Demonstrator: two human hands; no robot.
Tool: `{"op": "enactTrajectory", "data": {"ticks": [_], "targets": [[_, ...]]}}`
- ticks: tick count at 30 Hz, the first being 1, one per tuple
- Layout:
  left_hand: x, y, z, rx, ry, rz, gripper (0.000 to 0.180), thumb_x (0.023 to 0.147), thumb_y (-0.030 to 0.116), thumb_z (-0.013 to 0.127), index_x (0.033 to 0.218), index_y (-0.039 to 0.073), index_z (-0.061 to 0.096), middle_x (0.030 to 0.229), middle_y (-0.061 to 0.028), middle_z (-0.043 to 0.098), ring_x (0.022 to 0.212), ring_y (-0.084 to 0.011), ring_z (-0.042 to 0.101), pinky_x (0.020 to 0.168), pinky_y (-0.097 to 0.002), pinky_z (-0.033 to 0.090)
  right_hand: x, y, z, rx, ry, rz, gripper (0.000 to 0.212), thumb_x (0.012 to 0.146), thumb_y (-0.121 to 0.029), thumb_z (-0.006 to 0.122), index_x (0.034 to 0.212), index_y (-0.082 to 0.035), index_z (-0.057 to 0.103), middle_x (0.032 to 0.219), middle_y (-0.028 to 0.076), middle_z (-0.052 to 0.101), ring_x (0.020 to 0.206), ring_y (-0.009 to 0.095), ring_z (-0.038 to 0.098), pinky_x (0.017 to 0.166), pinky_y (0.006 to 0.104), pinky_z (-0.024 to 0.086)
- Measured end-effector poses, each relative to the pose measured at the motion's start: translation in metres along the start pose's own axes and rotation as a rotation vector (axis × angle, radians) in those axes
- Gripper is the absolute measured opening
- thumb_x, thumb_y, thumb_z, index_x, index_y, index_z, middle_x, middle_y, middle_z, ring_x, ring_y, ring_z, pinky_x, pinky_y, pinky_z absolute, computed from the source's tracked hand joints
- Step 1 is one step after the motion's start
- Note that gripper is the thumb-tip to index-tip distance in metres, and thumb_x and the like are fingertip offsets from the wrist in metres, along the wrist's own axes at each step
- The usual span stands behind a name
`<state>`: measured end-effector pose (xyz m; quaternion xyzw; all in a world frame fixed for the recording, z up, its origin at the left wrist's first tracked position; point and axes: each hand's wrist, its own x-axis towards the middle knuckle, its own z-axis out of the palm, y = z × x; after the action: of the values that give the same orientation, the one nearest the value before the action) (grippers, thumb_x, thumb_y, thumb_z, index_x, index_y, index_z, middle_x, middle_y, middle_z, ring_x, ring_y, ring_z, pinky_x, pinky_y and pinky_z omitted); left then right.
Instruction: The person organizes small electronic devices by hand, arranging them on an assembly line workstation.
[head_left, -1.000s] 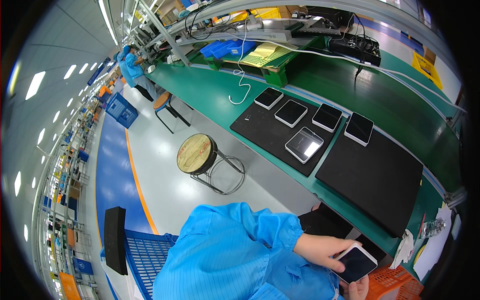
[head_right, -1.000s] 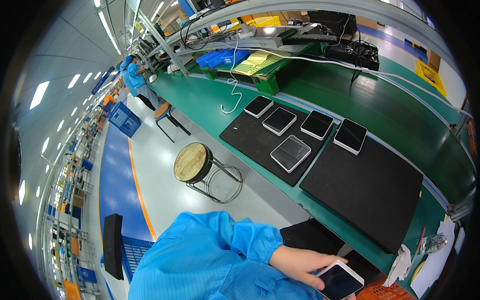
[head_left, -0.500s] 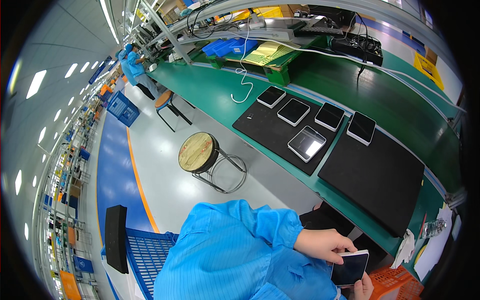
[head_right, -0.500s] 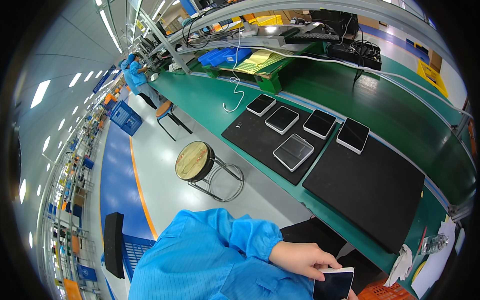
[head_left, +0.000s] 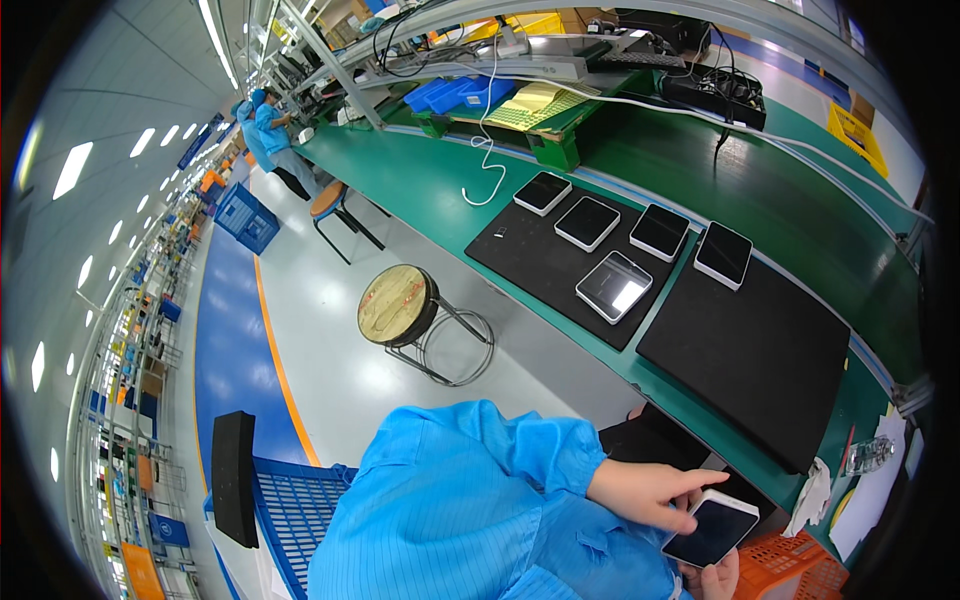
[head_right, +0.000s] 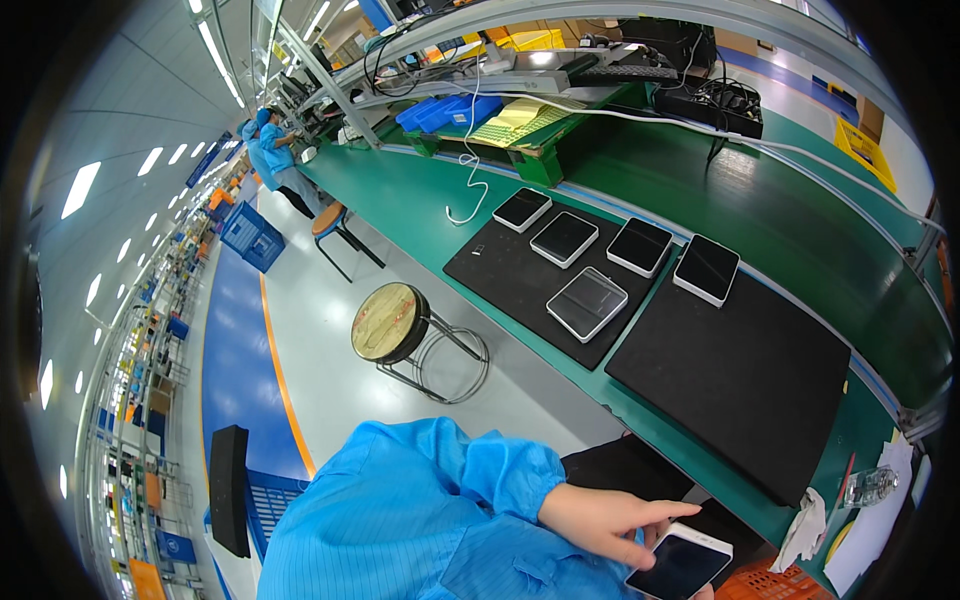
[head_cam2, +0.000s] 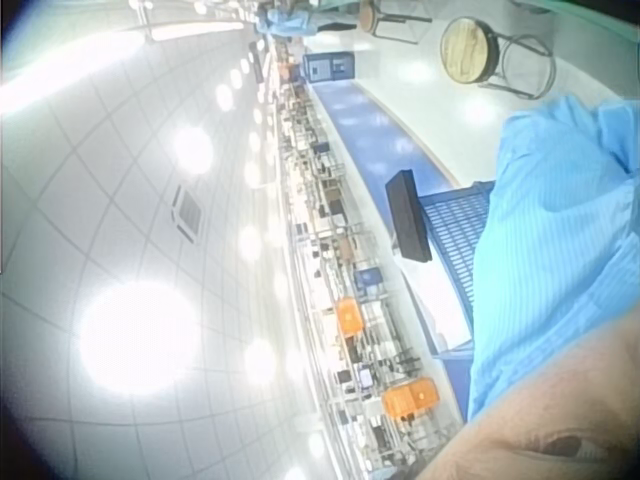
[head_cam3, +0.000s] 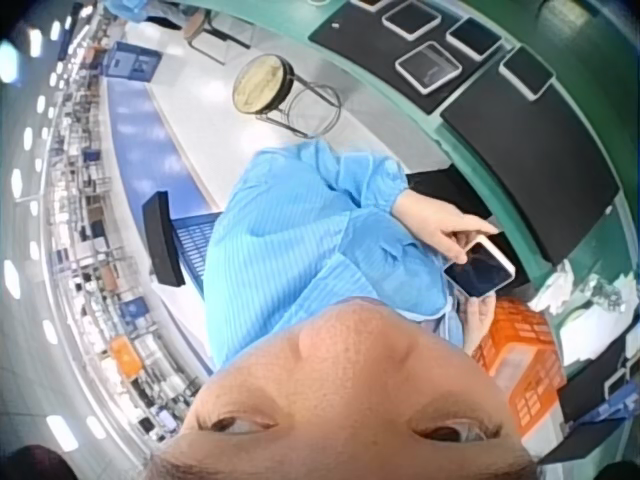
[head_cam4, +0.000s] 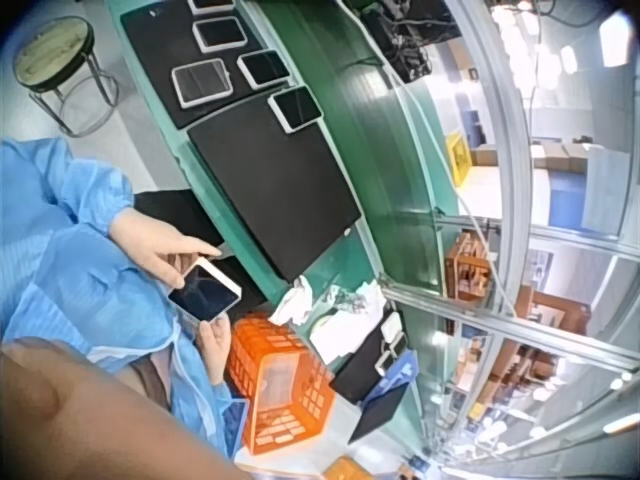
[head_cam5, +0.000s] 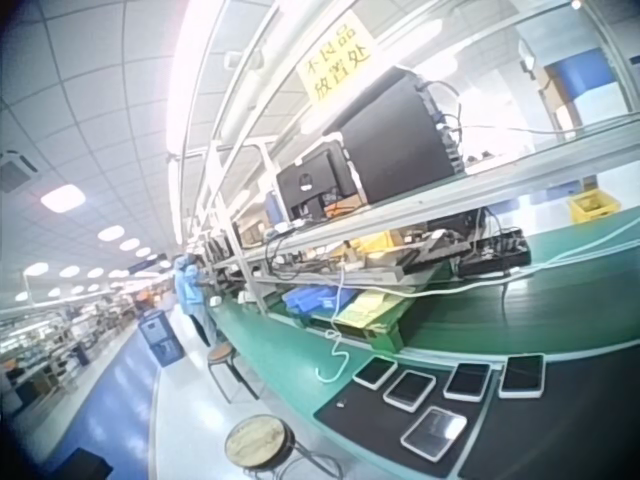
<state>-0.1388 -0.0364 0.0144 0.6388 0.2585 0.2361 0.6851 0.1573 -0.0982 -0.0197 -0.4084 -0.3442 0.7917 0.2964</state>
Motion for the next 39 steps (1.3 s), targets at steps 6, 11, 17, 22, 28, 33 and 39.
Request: {"op": "enactTrajectory", "data": {"ticks": [6, 11, 17, 22, 28, 33, 39], "targets": [[0.003, -0.004, 0.008, 0.176, -0.125, -0.037, 0.091, 0.087, 0.006, 0.058, 0.147, 0.005, -0.009, 0.126, -0.0261, 0.050, 0.105, -0.0370, 0.058, 0.088, -0.0381, 0.047, 0.008, -0.007, 0.027, -0.236, 0.005, -0.010, 0.064, 0.090, -0.005, 0.058, 0.142, -0.001, 0.021, 0.132, 0.015, 0.046, 0.118, 0.021, 0.047, 0.099, 0.0339, 0.037], [0.002, -0.006, 0.014, 0.343, -0.131, -0.013, 0.090, 0.087, 0.008, 0.058, 0.148, 0.006, -0.007, 0.118, -0.0288, 0.054, 0.101, -0.0392, 0.059, 0.087, -0.0392, 0.048, 0.015, -0.001, 0.027, -0.327, 0.129, -0.234, 0.047, 0.093, -0.013, 0.054, 0.135, -0.002, 0.034, 0.120, 0.013, 0.052, 0.104, 0.018, 0.052, 0.092, 0.0317, 0.041], [0.005, -0.024, 0.023, 0.186, -0.095, -0.034, 0.080, 0.089, 0.010, 0.057, 0.148, 0.004, 0.003, 0.112, -0.0280, 0.058, 0.095, -0.0365, 0.062, 0.084, -0.0383, 0.049, 0.012, 0.014, 0.016, -0.085, 0.258, -0.172, 0.041, 0.095, -0.014, 0.052, 0.131, -0.001, 0.038, 0.115, 0.013, 0.055, 0.097, 0.019, 0.057, 0.086, 0.0306, 0.046], [0.014, 0.010, 0.009, -0.012, -0.159, -0.224, 0.064, 0.091, 0.009, 0.053, 0.146, 0.005, 0.020, 0.105, -0.0225, 0.063, 0.094, -0.0330, 0.064, 0.084, -0.0362, 0.051, 0.020, -0.010, 0.036, 0.096, 0.257, -0.366, 0.058, 0.091, -0.024, 0.060, 0.137, 0.000, 0.035, 0.126, 0.014, 0.047, 0.117, 0.024, 0.048, 0.100, 0.0391, 0.039], [0.004, 0.036, -0.069, 0.654, 0.616, 0.170, 0.038, 0.086, 0.013, 0.063, 0.121, 0.001, 0.055, 0.107, -0.0170, 0.064, 0.094, -0.0275, 0.064, 0.080, -0.0344, 0.052, 0.059, -0.085, 0.017, 0.224, 0.339, -0.616, 0.037, 0.097, -0.018, 0.047, 0.129, 0.000, 0.044, 0.124, 0.009, 0.050, 0.116, 0.019, 0.049, 0.101, 0.0344, 0.038], [0.007, 0.012, -0.156, 0.983, 0.951, -0.175, 0.058, 0.085, 0.030, 0.062, 0.124, -0.010, 0.047, 0.116, -0.0286, 0.056, 0.111, -0.0401, 0.053, 0.096, -0.0427, 0.043, 0.090, -0.115, -0.012, 0.081, 0.378, -0.495, 0.034, 0.098, -0.019, 0.046, 0.126, -0.001, 0.050, 0.112, 0.006, 0.059, 0.099, 0.011, 0.057, 0.087, 0.0246, 0.046], [0.052, 0.000, -0.195, 0.713, 0.953, -0.339, 0.071, 0.087, 0.051, 0.053, 0.109, -0.016, 0.048, 0.104, -0.0356, 0.058, 0.101, -0.0439, 0.059, 0.089, -0.0435, 0.046, 0.097, -0.110, -0.061, -0.058, 0.499, -0.400, 0.045, 0.097, -0.019, 0.051, 0.136, 0.001, 0.040, 0.121, 0.007, 0.055, 0.107, 0.013, 0.054, 0.093, 0.0257, 0.042]]}}
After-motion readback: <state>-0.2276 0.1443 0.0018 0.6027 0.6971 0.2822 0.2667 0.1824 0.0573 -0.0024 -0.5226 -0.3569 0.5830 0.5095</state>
